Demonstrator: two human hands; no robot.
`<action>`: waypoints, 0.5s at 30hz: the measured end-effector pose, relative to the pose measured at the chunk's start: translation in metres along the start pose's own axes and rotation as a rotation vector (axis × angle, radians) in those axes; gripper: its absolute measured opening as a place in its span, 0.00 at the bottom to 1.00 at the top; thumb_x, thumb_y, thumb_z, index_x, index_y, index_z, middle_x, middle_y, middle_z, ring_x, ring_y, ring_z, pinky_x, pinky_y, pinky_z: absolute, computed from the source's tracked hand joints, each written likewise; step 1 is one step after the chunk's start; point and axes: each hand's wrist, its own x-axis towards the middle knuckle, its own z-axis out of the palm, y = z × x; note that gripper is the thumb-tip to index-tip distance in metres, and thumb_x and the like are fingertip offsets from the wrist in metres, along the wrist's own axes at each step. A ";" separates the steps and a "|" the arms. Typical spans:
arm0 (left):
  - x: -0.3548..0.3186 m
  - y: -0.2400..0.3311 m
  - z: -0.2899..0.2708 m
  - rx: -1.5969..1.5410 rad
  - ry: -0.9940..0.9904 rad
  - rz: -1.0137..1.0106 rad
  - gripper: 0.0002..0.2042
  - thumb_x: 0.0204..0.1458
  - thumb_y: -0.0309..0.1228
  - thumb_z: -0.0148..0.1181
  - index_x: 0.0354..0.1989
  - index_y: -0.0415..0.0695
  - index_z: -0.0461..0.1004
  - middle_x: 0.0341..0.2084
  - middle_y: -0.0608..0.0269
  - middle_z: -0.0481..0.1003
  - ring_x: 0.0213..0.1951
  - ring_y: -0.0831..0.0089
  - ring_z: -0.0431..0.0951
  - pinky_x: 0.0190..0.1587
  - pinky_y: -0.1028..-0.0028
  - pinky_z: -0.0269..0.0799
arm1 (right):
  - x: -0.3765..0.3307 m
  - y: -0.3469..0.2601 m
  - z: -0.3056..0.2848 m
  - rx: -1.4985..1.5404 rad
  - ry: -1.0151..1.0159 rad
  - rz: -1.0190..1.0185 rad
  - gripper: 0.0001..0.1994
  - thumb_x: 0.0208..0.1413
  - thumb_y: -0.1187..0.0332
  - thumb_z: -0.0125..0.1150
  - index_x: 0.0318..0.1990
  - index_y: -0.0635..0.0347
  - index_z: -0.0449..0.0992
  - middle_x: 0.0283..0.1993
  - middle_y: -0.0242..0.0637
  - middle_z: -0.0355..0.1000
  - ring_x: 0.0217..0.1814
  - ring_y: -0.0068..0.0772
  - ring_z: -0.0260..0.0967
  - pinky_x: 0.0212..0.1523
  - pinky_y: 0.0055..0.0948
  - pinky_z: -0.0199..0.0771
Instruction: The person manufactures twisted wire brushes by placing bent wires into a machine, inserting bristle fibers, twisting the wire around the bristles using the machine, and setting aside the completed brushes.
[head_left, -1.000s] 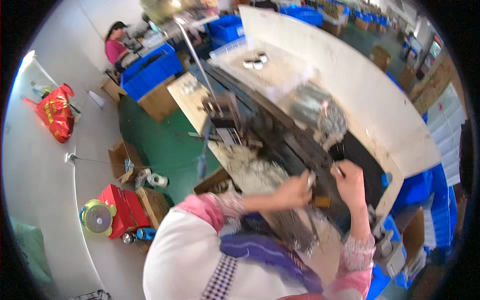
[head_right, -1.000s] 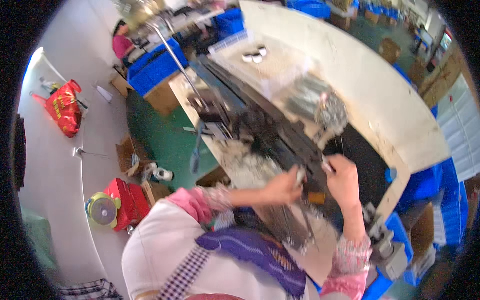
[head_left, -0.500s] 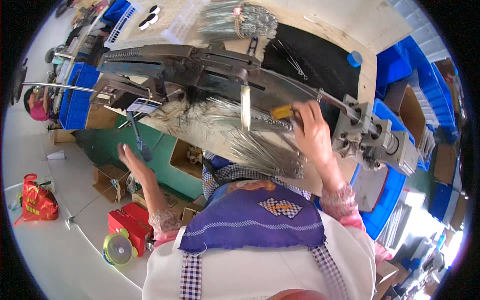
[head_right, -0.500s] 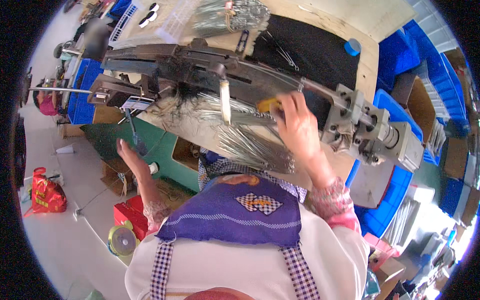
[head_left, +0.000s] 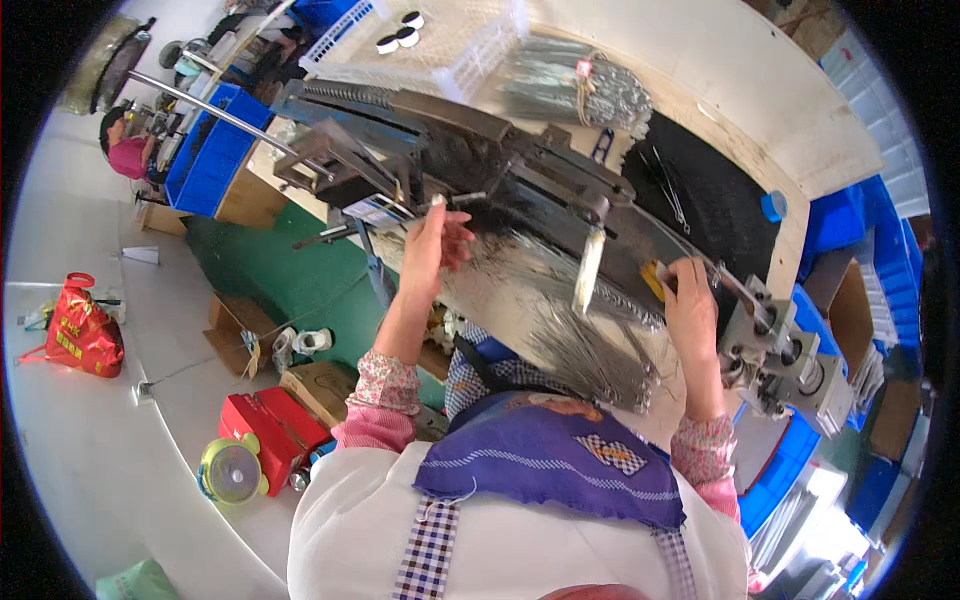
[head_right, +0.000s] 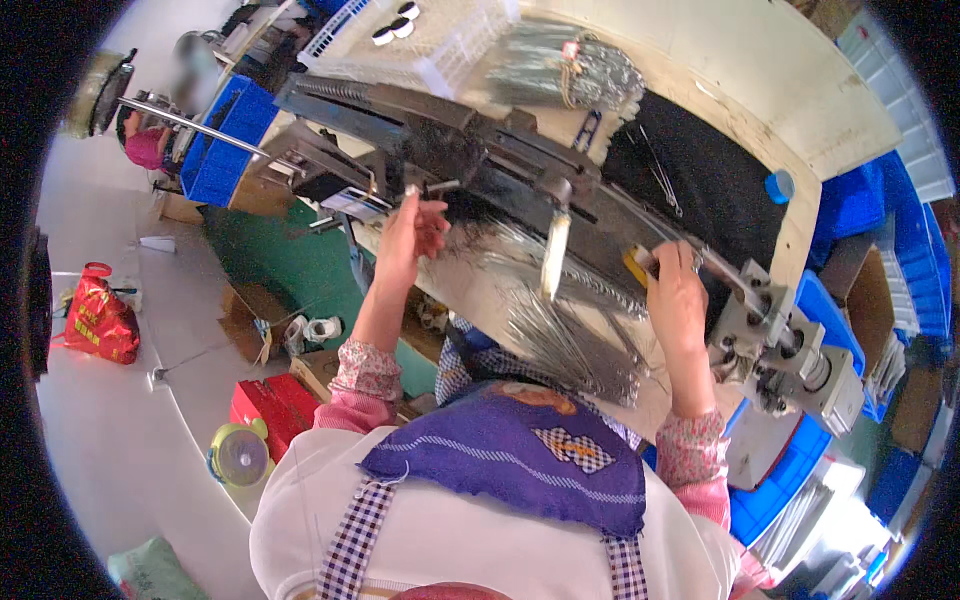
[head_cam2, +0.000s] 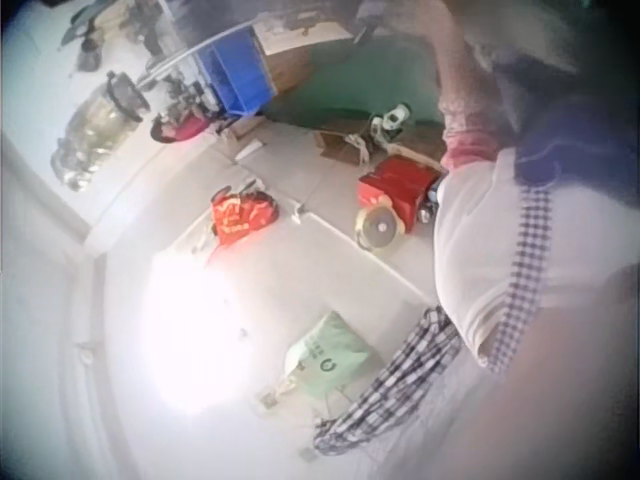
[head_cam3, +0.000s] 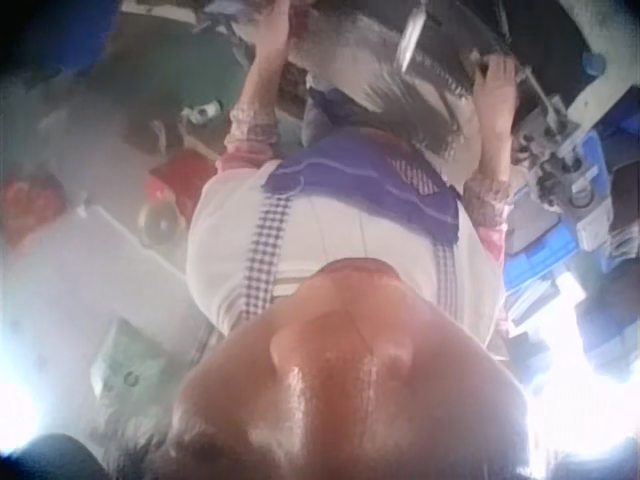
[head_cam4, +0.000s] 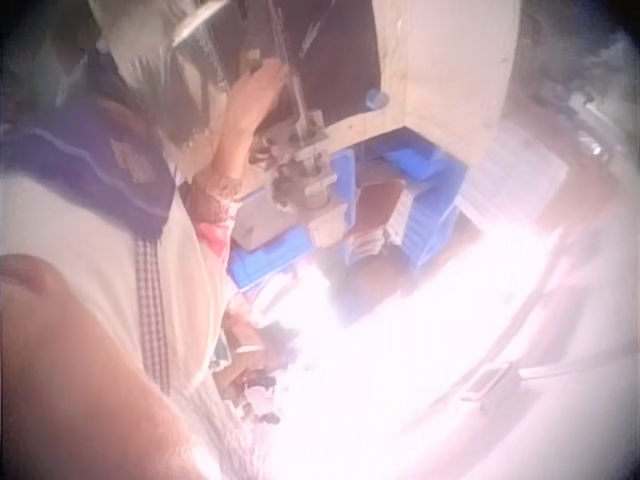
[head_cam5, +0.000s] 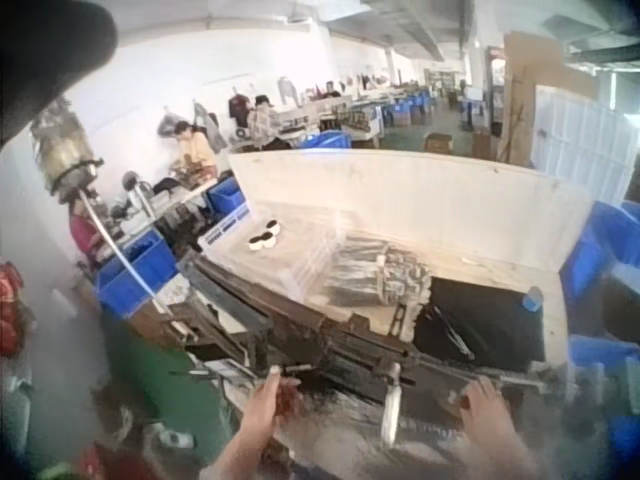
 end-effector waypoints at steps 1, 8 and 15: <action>0.003 0.005 -0.001 -0.005 -0.041 -0.038 0.28 0.60 0.55 0.45 0.40 0.37 0.76 0.23 0.63 0.76 0.18 0.79 0.72 0.16 0.79 0.62 | 0.000 -0.004 0.000 0.031 -0.036 0.023 0.12 0.47 0.78 0.59 0.39 0.58 0.65 0.41 0.44 0.65 0.38 0.55 0.70 0.35 0.45 0.72; 0.004 -0.012 0.016 -0.179 -0.047 0.013 0.16 0.61 0.44 0.50 0.35 0.42 0.75 0.16 0.70 0.70 0.13 0.80 0.66 0.14 0.79 0.57 | -0.009 0.002 0.000 0.118 -0.076 0.137 0.11 0.51 0.77 0.57 0.41 0.59 0.65 0.44 0.44 0.65 0.41 0.55 0.70 0.36 0.46 0.71; -0.003 -0.017 0.026 -0.272 0.084 0.055 0.14 0.63 0.40 0.47 0.34 0.43 0.68 0.17 0.72 0.63 0.11 0.80 0.57 0.12 0.78 0.47 | -0.005 -0.014 -0.007 0.119 -0.060 0.108 0.12 0.49 0.79 0.57 0.40 0.57 0.65 0.41 0.43 0.65 0.39 0.55 0.70 0.35 0.46 0.70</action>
